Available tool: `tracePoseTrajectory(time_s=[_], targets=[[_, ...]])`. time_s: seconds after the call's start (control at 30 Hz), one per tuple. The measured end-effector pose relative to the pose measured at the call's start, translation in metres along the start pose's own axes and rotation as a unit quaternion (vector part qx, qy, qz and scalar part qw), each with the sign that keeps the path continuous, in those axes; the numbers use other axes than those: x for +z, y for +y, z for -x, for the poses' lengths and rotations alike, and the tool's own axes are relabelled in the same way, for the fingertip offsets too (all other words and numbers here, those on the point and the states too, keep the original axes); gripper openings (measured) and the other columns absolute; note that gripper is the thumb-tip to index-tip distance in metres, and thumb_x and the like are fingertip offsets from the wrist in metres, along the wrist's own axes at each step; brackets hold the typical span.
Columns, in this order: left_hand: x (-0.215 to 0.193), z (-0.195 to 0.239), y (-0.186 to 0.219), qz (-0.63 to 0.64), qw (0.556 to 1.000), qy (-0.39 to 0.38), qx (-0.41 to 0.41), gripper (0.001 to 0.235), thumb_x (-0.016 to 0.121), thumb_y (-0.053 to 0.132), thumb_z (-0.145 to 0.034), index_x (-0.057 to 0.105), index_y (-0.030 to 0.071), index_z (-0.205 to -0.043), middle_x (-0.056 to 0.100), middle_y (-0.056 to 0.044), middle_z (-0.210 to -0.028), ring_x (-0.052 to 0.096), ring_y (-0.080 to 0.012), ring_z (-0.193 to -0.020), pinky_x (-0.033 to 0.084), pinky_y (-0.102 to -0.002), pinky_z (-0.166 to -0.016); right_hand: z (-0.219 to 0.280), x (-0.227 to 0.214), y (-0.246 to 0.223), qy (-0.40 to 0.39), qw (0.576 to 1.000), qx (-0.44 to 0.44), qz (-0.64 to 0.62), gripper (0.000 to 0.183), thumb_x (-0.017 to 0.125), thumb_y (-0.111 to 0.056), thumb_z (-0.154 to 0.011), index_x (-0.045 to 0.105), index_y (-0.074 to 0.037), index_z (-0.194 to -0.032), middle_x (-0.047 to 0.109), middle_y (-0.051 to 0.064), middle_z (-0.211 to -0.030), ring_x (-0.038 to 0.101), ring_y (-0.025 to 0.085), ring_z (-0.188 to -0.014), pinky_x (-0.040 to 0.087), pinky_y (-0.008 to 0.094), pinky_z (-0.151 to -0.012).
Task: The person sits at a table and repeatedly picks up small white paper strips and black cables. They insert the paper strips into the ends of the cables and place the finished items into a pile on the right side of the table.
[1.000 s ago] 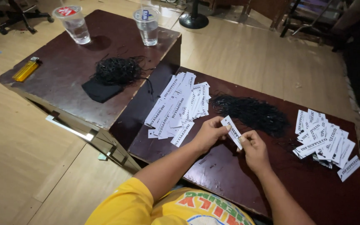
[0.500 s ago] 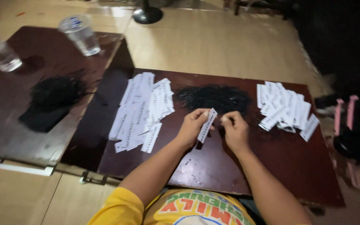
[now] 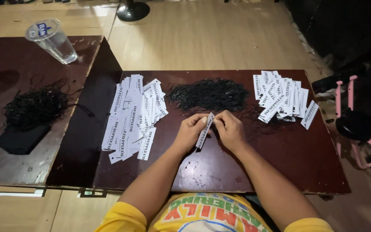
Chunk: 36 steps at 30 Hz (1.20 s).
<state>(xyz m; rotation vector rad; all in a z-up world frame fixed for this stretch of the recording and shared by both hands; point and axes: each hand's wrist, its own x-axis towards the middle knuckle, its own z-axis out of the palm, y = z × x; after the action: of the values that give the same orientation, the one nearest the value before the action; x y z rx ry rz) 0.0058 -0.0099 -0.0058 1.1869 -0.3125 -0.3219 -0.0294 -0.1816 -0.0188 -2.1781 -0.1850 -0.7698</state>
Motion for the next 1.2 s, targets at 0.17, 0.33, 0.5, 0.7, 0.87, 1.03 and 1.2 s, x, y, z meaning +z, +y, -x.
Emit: tracePoseTrajectory(time_s=[0.17,0.33,0.5,0.7,0.87,1.03,1.2], targets=[[0.003,0.001,0.007,-0.042,0.999,-0.016,-0.001,0.026,0.067,0.016,-0.097,0.074,0.003,-0.118,0.071,-0.017,-0.081,0.074,-0.0225,-0.07,0.061,-0.031,-0.061,-0.002,-0.004,-0.004,-0.001,1.0,-0.021,-0.006,0.005,0.069,-0.008,-0.094,0.069,-0.012,-0.092,0.069,0.008,-0.078,0.071,0.032,-0.078,0.058,0.041,-0.072],[-0.004,-0.002,0.0,-0.076,0.997,-0.031,-0.012,0.026,0.059,0.024,-0.103,0.075,0.008,-0.114,0.071,-0.015,-0.07,0.071,-0.0192,-0.064,0.057,-0.028,-0.053,-0.004,-0.007,-0.006,-0.018,0.999,-0.049,0.001,0.006,0.07,-0.008,-0.092,0.068,-0.013,-0.089,0.067,0.006,-0.076,0.071,0.03,-0.076,0.058,0.04,-0.07],[-0.013,-0.008,-0.02,-0.104,0.994,-0.026,-0.018,0.009,0.064,0.011,-0.094,0.071,0.005,-0.097,0.068,-0.014,-0.061,0.062,-0.0151,-0.05,0.048,-0.022,-0.047,-0.006,-0.014,-0.016,-0.081,0.994,-0.055,-0.046,0.004,0.072,-0.013,-0.093,0.07,-0.013,-0.089,0.069,0.006,-0.075,0.071,0.028,-0.073,0.058,0.038,-0.067],[-0.001,0.003,0.004,-0.131,0.991,-0.011,-0.015,0.016,0.057,0.012,-0.098,0.066,-0.002,-0.096,0.065,-0.014,-0.061,0.061,-0.0156,-0.049,0.048,-0.026,-0.047,-0.008,-0.019,-0.024,-0.102,0.991,-0.017,-0.082,0.016,0.072,-0.012,-0.092,0.069,-0.011,-0.108,0.071,0.01,-0.08,0.071,0.03,-0.074,0.058,0.041,-0.064],[-0.015,-0.009,-0.029,-0.107,0.994,0.005,-0.032,0.017,0.055,0.015,-0.098,0.064,0.002,-0.094,0.063,-0.013,-0.058,0.058,-0.0156,-0.046,0.043,-0.025,-0.043,-0.01,-0.025,-0.021,-0.132,0.988,-0.011,-0.085,0.012,0.072,-0.011,-0.09,0.071,-0.012,-0.102,0.073,0.011,-0.081,0.073,0.031,-0.078,0.058,0.042,-0.068],[-0.024,-0.014,0.004,-0.011,0.995,0.095,-0.039,0.02,0.05,0.017,-0.098,0.061,0.006,-0.086,0.065,-0.013,-0.056,0.059,-0.0144,-0.041,0.039,-0.021,-0.039,-0.014,-0.033,-0.005,-0.1,0.982,0.119,-0.106,0.005,0.069,-0.007,-0.091,0.066,-0.009,-0.094,0.072,0.011,-0.067,0.071,0.025,-0.066,0.055,0.038,-0.067],[-0.075,-0.035,-0.01,0.285,0.953,0.104,-0.022,0.014,0.053,0.017,-0.102,0.056,0.017,-0.088,0.078,-0.015,-0.096,0.072,-0.0156,-0.063,0.056,-0.02,-0.049,-0.012,-0.025,0.031,-0.06,0.928,0.261,-0.258,0.007,0.062,-0.006,-0.101,0.056,-0.003,-0.099,0.073,0.015,-0.081,0.071,0.018,-0.068,0.059,0.029,-0.067]])
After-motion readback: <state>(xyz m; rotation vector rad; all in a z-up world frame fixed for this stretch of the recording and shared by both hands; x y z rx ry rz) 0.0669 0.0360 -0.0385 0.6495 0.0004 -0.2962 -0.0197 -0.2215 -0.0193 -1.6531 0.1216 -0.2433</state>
